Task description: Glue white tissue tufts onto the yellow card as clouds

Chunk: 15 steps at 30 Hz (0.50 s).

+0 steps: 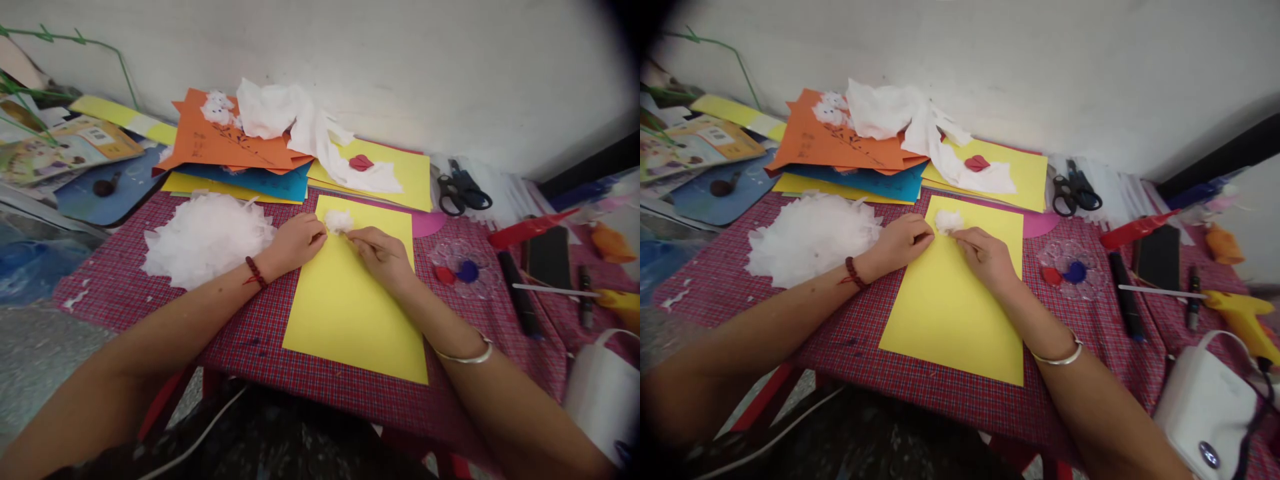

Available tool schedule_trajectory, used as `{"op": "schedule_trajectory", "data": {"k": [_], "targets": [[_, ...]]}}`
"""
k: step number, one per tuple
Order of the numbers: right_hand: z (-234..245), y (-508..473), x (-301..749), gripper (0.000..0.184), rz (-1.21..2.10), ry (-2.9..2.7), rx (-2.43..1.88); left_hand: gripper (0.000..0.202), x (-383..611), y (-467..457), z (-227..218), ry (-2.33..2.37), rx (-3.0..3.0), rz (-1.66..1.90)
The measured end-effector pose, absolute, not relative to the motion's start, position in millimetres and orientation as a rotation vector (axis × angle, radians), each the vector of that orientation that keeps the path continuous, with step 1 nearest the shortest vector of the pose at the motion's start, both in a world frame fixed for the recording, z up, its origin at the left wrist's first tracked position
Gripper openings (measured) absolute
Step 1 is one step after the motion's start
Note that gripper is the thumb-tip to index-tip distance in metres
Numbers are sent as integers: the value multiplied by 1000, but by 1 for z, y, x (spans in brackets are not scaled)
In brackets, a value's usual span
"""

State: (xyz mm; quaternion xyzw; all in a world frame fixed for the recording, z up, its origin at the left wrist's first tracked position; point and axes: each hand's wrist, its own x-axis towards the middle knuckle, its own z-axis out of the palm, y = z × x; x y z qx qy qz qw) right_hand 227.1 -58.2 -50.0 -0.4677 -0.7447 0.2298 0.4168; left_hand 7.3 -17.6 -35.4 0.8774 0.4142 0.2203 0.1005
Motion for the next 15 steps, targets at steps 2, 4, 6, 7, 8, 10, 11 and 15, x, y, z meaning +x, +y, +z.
{"op": "schedule_trajectory", "data": {"k": [2, 4, 6, 7, 8, 10, 11, 15], "targets": [[-50, -58, 227, 24, 540, -1917, -1159, 18, 7, -18, -36, 1230, 2618, 606], [-50, -58, 227, 24, 512, -1942, -1153, 20, 8, -20, -34, 1228, 2672, 573], [-51, -57, 227, 24, 487, -1951, -1145, 26, 10, -22, -32, 1224, 2746, 525], [-51, -57, 227, 24, 478, -1953, -1140, 29, 11, -23, -31, 1220, 2787, 489], [-51, -57, 227, 23, 470, -1950, -1136, 31, 13, -23, -30, 1216, 2825, 451], [-53, -56, 228, 22, 463, -1941, -1142, 33, 16, -22, -30, 1214, 2879, 396], [-53, -56, 228, 22, 466, -1930, -1147, 33, 17, -21, -30, 1221, 2894, 386], [-56, -54, 228, 20, 559, -1832, -1151, 30, 22, -18, -31, 1247, 2912, 368]]}}
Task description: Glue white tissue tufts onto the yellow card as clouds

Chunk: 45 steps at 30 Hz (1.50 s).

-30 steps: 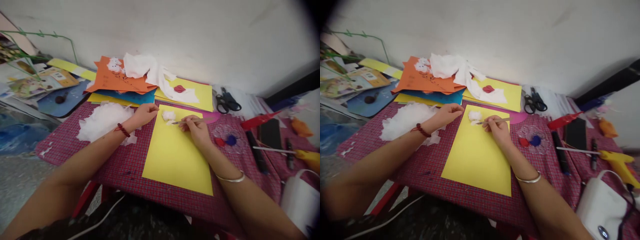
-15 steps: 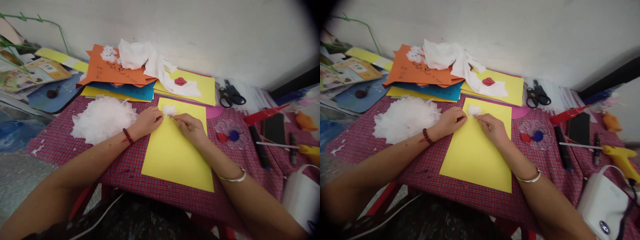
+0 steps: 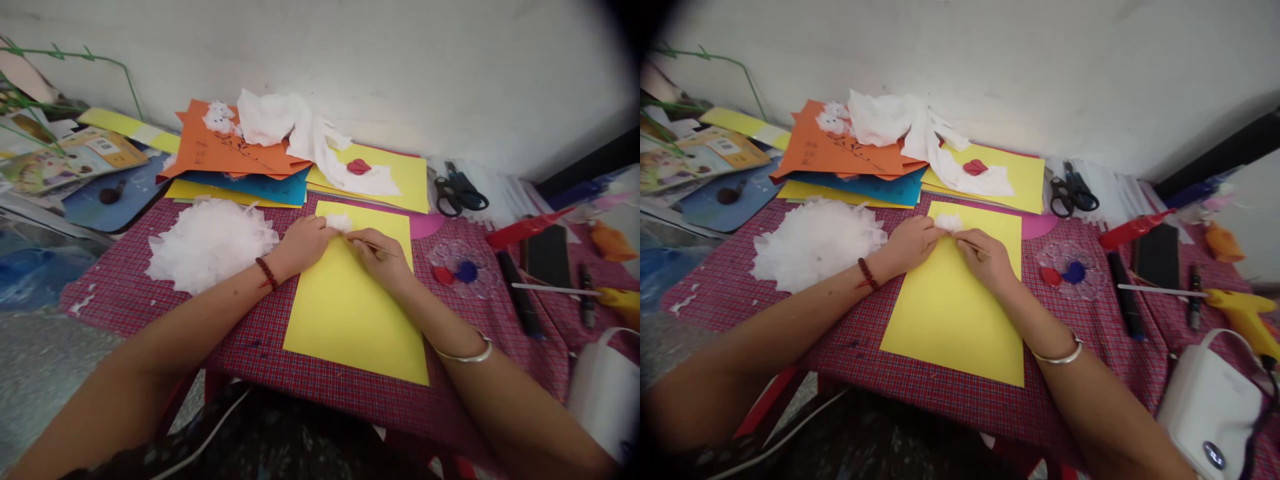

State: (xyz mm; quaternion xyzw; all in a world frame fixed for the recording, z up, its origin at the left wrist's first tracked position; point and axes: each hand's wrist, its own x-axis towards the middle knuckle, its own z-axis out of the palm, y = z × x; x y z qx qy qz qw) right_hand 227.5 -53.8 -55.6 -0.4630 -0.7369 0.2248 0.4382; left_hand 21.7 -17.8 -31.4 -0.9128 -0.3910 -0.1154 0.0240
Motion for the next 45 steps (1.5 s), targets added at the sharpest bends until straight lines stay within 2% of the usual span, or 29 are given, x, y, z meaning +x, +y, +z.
{"op": "schedule_trajectory", "data": {"k": [9, 14, 19, 23, 25, 26, 30, 32, 36, 42, 45], "targets": [[-46, -53, 231, 32, 807, -1293, -1161, 28, 24, -15, -35, -1225, -2815, -373], [-49, -47, 238, 34, 963, -1073, -1168, 20, 14, -21, -26, -1255, -2864, -606], [-52, -44, 239, 33, 1023, -1038, -1178, 16, -34, -13, 13, -1567, -2580, -637], [-48, -45, 236, 35, 1040, -1051, -1205, 27, -75, 8, 27, -1822, -2315, -464], [-47, -45, 236, 37, 1039, -1038, -1202, 14, -85, 16, 30, -1938, -2372, -436], [-46, -45, 235, 37, 1037, -1030, -1197, 7, -86, 18, 33, -2003, -2435, -494], [-46, -45, 236, 35, 1048, -1017, -1176, 9, -64, 8, 58, -2150, -2842, -1030], [-46, -44, 236, 34, 1053, -1011, -1163, 9, -44, -2, 71, -2153, -3092, -1139], [-46, -42, 236, 35, 1055, -1008, -1163, 9, -5, -17, 69, -2117, -3502, -902], [-47, -39, 239, 43, 1031, -1088, -1158, 5, 18, -20, 28, -1577, -3782, 80], [-47, -38, 239, 46, 1040, -1106, -1159, 9, 18, -16, 21, -1402, -3749, 106]]}}
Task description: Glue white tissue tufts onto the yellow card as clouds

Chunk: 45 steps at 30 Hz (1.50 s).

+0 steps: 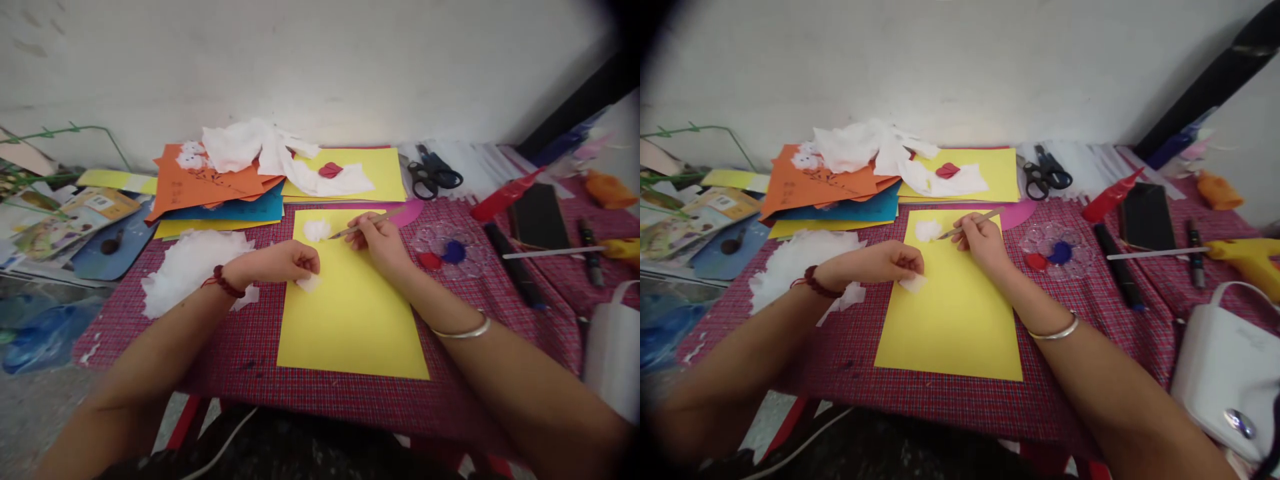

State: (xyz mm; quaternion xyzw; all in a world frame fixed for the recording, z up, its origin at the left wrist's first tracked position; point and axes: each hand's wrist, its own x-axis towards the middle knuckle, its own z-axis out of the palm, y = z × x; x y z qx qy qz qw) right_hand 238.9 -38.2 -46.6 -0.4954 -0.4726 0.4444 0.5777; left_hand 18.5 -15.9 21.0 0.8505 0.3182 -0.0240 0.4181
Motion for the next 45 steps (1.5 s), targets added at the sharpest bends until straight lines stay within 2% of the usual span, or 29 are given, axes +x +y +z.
{"op": "schedule_trajectory", "data": {"k": [3, 7, 17, 23, 26, 30, 37, 42, 45], "targets": [[-46, -38, 239, 46, 1034, -1103, -1154, 16, 23, -8, 18, 886, 2183, 151], [-43, -41, 239, 44, 972, -1058, -1108, 9, 37, 2, 7, 1104, 2228, 428], [-38, -51, 229, 42, 928, -1322, -1143, 10, 46, 19, -19, 1199, 2297, 644], [-49, -51, 229, 34, 900, -1459, -1148, 6, 47, 23, -22, 1236, 2264, 761], [-53, -53, 231, 29, 774, -1632, -1179, 14, 43, 28, -26, 1303, 2218, 919], [-50, -58, 232, 24, 471, -1937, -1179, 25, 37, 33, -37, 1314, 2180, 850], [-42, -61, 229, 24, 107, -2270, -1220, 27, 36, 26, -39, 1267, 2223, 850], [-44, -61, 229, 24, 84, -2269, -1204, 21, 39, 20, -38, 1294, 2286, 831], [-43, -61, 230, 24, 154, -2217, -1188, 25, 42, 19, -41, 1327, 2357, 821]]}}
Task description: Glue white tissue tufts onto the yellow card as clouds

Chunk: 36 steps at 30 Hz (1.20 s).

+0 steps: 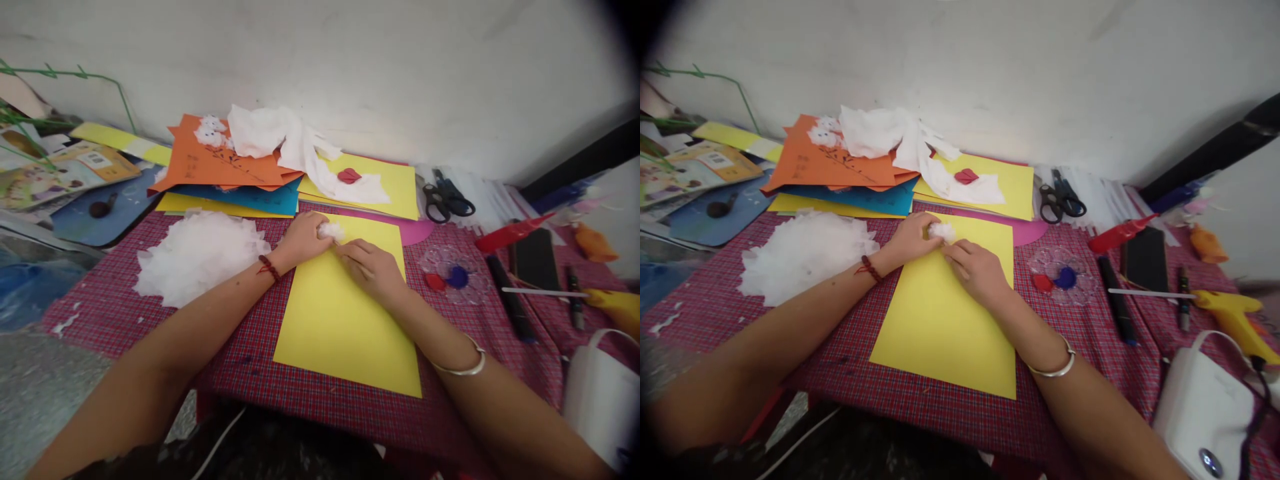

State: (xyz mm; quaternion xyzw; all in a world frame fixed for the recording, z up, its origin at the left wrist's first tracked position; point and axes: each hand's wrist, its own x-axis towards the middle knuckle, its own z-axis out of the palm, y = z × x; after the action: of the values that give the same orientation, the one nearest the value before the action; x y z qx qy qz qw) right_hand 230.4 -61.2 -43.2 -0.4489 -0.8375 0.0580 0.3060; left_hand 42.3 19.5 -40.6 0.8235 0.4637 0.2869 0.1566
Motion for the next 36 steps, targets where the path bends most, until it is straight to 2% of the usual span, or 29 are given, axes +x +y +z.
{"op": "schedule_trajectory", "data": {"k": [6, 12, 15, 19, 23, 29, 36], "targets": [[-36, -68, 233, 23, 326, -2034, -1127, 27, 46, 18, -41, 1370, 2393, 778], [-39, -61, 236, 25, 724, -1333, -1162, 30, 47, 18, -36, 1349, 2211, 823], [-44, -51, 241, 25, 898, -1089, -1188, 28, 27, 26, -13, 1231, 1956, 860], [-48, -42, 245, 22, 1008, -975, -1205, 22, -33, 40, 31, 1218, 1962, 675], [-50, -42, 247, 25, 1036, -1031, -1231, 16, -88, 47, 52, 1433, 2182, 338], [-51, -43, 246, 29, 998, -1066, -1252, 27, -99, 41, 33, 1833, 2257, 107], [-47, -43, 241, 31, 997, -1018, -1225, 15, -72, 27, 45, 1556, 2044, 478]]}}
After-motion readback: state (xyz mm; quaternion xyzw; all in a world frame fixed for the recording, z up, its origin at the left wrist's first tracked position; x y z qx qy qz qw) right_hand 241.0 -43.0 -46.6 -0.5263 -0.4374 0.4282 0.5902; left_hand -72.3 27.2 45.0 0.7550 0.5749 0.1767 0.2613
